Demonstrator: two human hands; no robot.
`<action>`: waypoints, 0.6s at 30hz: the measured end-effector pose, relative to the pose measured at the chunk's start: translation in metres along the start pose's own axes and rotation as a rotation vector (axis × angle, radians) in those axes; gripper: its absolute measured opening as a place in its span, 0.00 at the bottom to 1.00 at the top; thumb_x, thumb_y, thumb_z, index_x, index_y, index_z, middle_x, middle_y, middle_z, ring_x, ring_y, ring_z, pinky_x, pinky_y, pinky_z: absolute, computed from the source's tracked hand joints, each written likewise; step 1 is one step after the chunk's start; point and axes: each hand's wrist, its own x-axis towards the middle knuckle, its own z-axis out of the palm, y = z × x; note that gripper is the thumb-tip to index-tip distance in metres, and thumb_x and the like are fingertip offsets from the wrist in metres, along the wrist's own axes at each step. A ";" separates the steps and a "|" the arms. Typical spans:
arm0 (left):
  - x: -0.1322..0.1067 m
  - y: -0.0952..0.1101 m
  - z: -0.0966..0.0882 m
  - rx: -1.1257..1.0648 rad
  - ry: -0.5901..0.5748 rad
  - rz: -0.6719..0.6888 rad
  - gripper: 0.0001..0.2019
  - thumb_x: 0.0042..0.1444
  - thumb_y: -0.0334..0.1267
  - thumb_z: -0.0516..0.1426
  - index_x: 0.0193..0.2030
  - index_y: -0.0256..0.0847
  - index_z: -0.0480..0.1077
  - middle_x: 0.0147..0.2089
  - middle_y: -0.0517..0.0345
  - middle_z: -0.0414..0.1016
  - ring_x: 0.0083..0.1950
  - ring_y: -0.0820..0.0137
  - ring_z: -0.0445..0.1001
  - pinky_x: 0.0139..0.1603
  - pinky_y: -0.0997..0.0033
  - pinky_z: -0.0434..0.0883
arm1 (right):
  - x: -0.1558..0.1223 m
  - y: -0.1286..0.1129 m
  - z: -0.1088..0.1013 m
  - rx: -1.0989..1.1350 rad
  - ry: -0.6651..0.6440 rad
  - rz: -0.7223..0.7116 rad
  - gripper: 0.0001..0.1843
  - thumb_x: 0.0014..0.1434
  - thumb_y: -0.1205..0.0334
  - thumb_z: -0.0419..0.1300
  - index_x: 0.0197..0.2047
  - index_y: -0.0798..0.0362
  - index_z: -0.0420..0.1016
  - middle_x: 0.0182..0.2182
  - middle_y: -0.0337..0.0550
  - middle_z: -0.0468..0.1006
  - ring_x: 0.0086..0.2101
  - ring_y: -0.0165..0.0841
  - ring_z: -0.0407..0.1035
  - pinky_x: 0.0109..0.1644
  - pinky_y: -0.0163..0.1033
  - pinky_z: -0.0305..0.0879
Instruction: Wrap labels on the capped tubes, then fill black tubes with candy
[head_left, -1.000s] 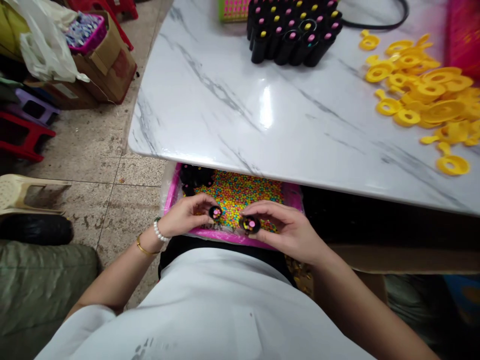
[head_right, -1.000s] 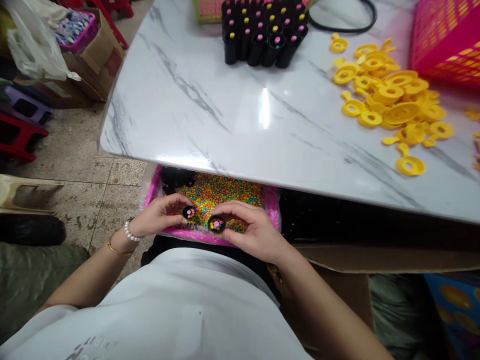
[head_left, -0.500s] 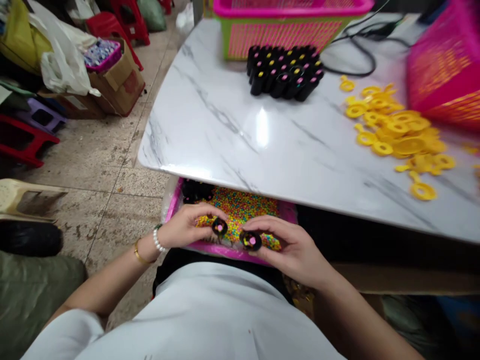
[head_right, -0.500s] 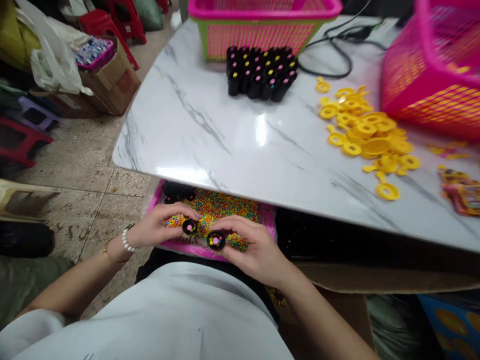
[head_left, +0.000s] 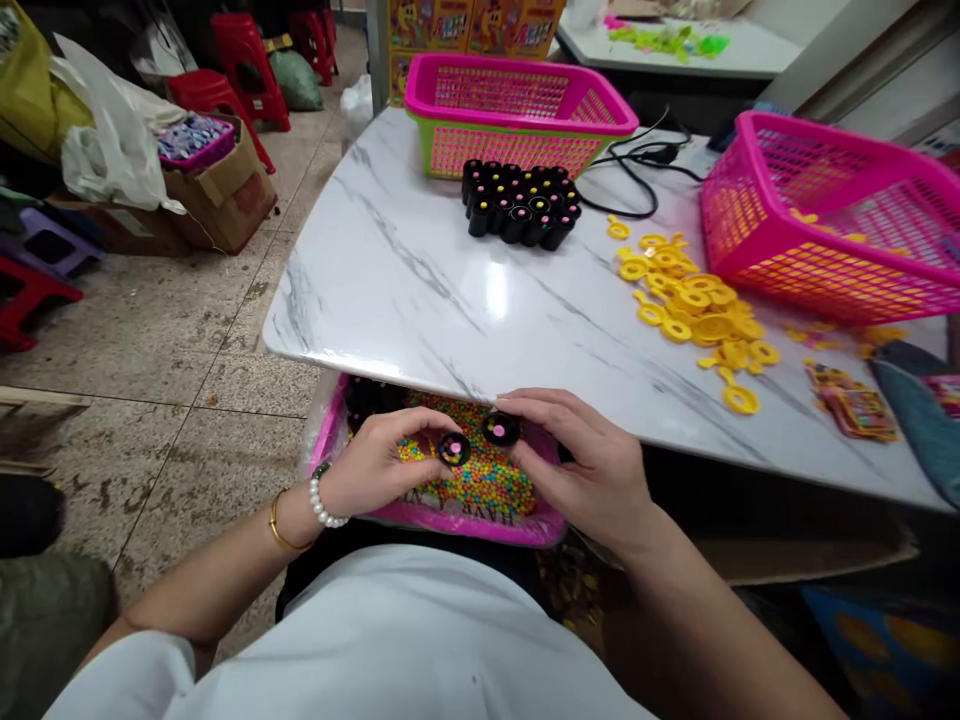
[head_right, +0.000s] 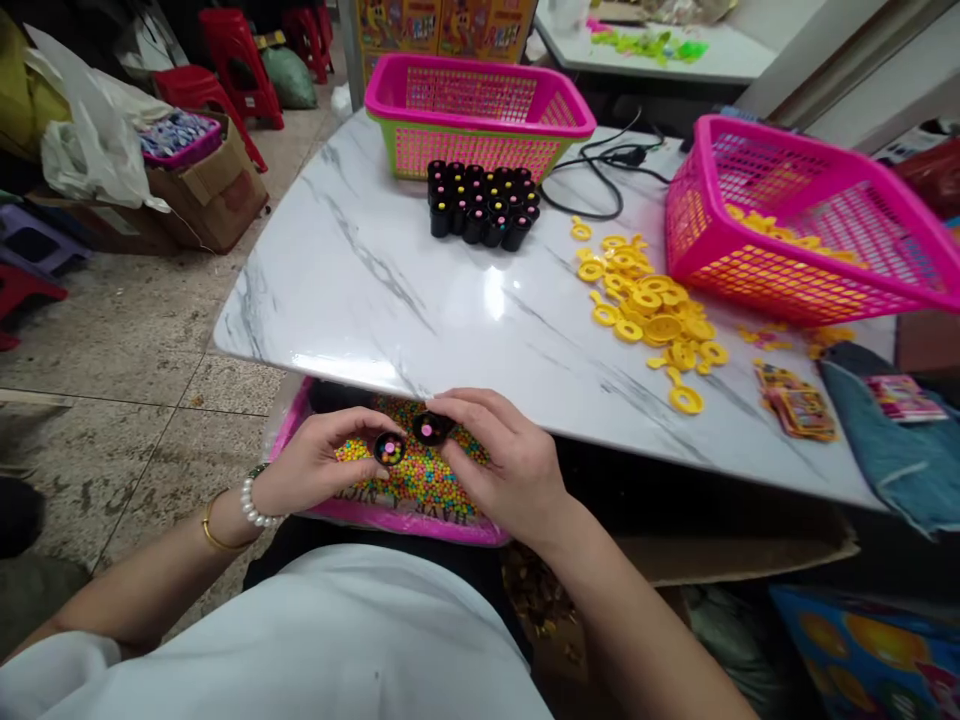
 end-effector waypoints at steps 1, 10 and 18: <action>-0.001 0.000 0.002 -0.009 0.013 -0.006 0.15 0.53 0.30 0.64 0.49 0.39 0.76 0.44 0.54 0.81 0.43 0.68 0.78 0.49 0.67 0.74 | 0.000 0.000 0.001 -0.031 -0.001 -0.040 0.20 0.60 0.75 0.60 0.53 0.48 0.77 0.46 0.47 0.81 0.45 0.36 0.77 0.52 0.41 0.76; -0.002 -0.003 0.006 0.050 0.074 0.036 0.17 0.52 0.28 0.64 0.49 0.41 0.76 0.47 0.55 0.82 0.47 0.66 0.79 0.55 0.64 0.73 | 0.000 -0.002 0.006 -0.166 -0.040 -0.192 0.29 0.61 0.75 0.60 0.62 0.42 0.72 0.48 0.48 0.79 0.44 0.38 0.76 0.48 0.44 0.77; -0.003 -0.007 0.006 0.058 0.071 0.018 0.16 0.52 0.28 0.64 0.49 0.40 0.76 0.46 0.56 0.82 0.46 0.67 0.78 0.53 0.65 0.73 | -0.004 0.002 0.013 -0.139 -0.032 -0.192 0.34 0.60 0.77 0.60 0.65 0.40 0.69 0.48 0.49 0.77 0.45 0.39 0.75 0.48 0.45 0.76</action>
